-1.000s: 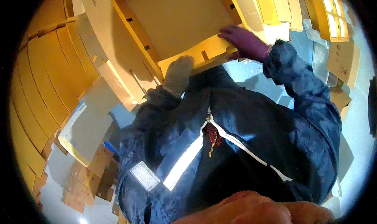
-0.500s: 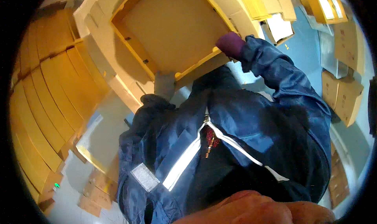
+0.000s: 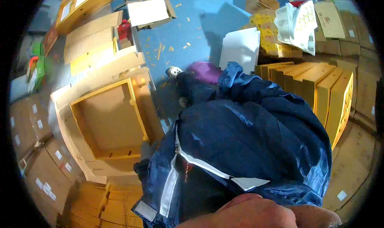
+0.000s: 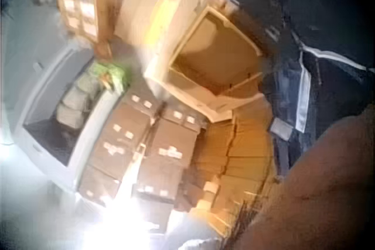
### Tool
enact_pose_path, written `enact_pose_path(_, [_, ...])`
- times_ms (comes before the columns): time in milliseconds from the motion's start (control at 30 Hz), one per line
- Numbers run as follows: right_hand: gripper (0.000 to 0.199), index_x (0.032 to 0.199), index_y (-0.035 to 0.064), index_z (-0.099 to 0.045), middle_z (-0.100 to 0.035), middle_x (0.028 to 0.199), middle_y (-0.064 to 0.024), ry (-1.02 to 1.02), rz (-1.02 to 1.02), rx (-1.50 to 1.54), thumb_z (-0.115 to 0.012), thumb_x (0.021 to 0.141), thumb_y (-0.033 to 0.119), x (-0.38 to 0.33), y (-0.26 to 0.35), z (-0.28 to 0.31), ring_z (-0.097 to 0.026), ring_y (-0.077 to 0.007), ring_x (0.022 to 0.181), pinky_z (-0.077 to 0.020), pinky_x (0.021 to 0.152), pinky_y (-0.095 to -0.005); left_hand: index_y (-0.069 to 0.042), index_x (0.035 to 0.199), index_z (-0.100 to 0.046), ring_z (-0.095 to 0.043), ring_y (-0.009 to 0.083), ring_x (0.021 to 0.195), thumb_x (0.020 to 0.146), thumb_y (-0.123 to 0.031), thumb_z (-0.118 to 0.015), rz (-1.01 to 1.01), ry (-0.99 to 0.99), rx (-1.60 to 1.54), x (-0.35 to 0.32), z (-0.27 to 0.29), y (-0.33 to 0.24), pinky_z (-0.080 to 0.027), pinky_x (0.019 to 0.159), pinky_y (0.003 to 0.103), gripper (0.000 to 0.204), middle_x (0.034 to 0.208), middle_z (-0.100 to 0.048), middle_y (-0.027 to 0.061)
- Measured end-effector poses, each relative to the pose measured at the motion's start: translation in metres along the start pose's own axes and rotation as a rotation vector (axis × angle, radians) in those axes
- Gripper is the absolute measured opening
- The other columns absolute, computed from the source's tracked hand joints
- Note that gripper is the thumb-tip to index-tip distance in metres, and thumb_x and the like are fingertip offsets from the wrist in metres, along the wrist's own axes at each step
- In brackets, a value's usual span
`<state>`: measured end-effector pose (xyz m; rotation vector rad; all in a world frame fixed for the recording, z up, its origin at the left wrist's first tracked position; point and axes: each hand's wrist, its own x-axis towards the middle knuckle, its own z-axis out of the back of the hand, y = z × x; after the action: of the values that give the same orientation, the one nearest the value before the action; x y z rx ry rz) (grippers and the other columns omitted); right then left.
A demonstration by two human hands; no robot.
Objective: The person assembles cardboard boxes by folding flaps, inserting white foam inserts, and placing yellow plastic dividers inside. The person repeats this process for multiple boxes in a warehouse setting.
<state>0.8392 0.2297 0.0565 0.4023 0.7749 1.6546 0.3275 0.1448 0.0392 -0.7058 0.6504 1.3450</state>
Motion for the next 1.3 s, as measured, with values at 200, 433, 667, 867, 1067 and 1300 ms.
enact_pose_path(200, [0.026, 0.089, 0.002, -0.072, -0.071, 0.093, -0.0194, 0.005, -0.918, -0.165, -0.071, 0.081, 0.027, -0.275, -0.243, 0.023, -0.069, -0.0356, 0.089, -0.0552, 0.079, -0.0443, -0.005, 0.093, -0.065, -0.065, 0.0352, 0.088, 0.088, -0.029, -0.061, 0.085, -0.268, 0.153, -0.03, 0.178, -0.104, -0.051, 0.071, 0.045, 0.024, 0.098, -0.065, 0.0188])
enact_pose_path(433, [0.042, 0.107, 0.005, -0.071, -0.072, 0.101, -0.0181, -0.251, -0.941, -0.075, -0.074, 0.078, 0.034, -0.294, -0.299, 0.148, -0.068, -0.0335, 0.099, -0.0542, 0.088, -0.0414, -0.003, 0.099, -0.062, -0.064, 0.0339, 0.083, 0.094, -0.018, -0.06, -0.717, -0.399, -0.186, -0.047, 0.211, -0.322, -0.052, 0.073, 0.04, 0.016, 0.098, -0.065, 0.0157])
enact_pose_path(667, [0.066, 0.138, 0.0018, -0.05, -0.06, 0.128, -0.0241, -0.325, -0.94, -0.196, -0.074, 0.081, 0.027, -0.223, -0.46, 0.203, -0.058, -0.0383, 0.119, -0.0472, 0.101, -0.0441, -0.003, 0.112, -0.064, -0.067, 0.0367, 0.095, 0.096, -0.024, -0.056, -0.238, 0.264, -0.135, -0.009, 0.127, -0.44, -0.051, 0.084, 0.043, 0.028, 0.101, -0.069, 0.0213])
enact_pose_path(867, [0.059, 0.143, 0.0023, -0.045, -0.064, 0.127, -0.0214, -0.089, -1.257, -0.161, -0.064, 0.091, 0.024, -0.145, -0.567, 0.224, -0.057, -0.0383, 0.122, -0.0444, 0.105, -0.0461, -0.002, 0.112, -0.064, -0.068, 0.0345, 0.093, 0.096, -0.026, -0.059, -0.179, 0.158, -0.346, 0.057, 0.104, -0.477, -0.052, 0.083, 0.041, 0.029, 0.1, -0.07, 0.0193])
enact_pose_path(1067, [0.048, 0.136, 0.002, -0.05, -0.064, 0.124, -0.0214, 0.0, -1.386, -0.12, -0.057, 0.093, 0.024, -0.125, -0.608, 0.206, -0.059, -0.0394, 0.118, -0.0471, 0.101, -0.0464, -0.003, 0.116, -0.065, -0.068, 0.0334, 0.097, 0.095, -0.023, -0.062, -0.145, 0.151, -0.422, 0.089, 0.096, -0.514, -0.052, 0.085, 0.039, 0.029, 0.104, -0.07, 0.0193])
enact_pose_path(1300, [0.039, 0.128, 0.0016, -0.056, -0.065, 0.121, -0.0214, -0.068, -1.431, -0.055, -0.05, 0.097, 0.024, -0.113, -0.599, 0.176, -0.061, -0.0405, 0.114, -0.0502, 0.097, -0.0467, -0.007, 0.117, -0.065, -0.068, 0.0319, 0.098, 0.095, -0.023, -0.062, -0.184, 0.134, -0.375, 0.118, 0.11, -0.506, -0.052, 0.086, 0.039, 0.028, 0.107, -0.07, 0.0166])
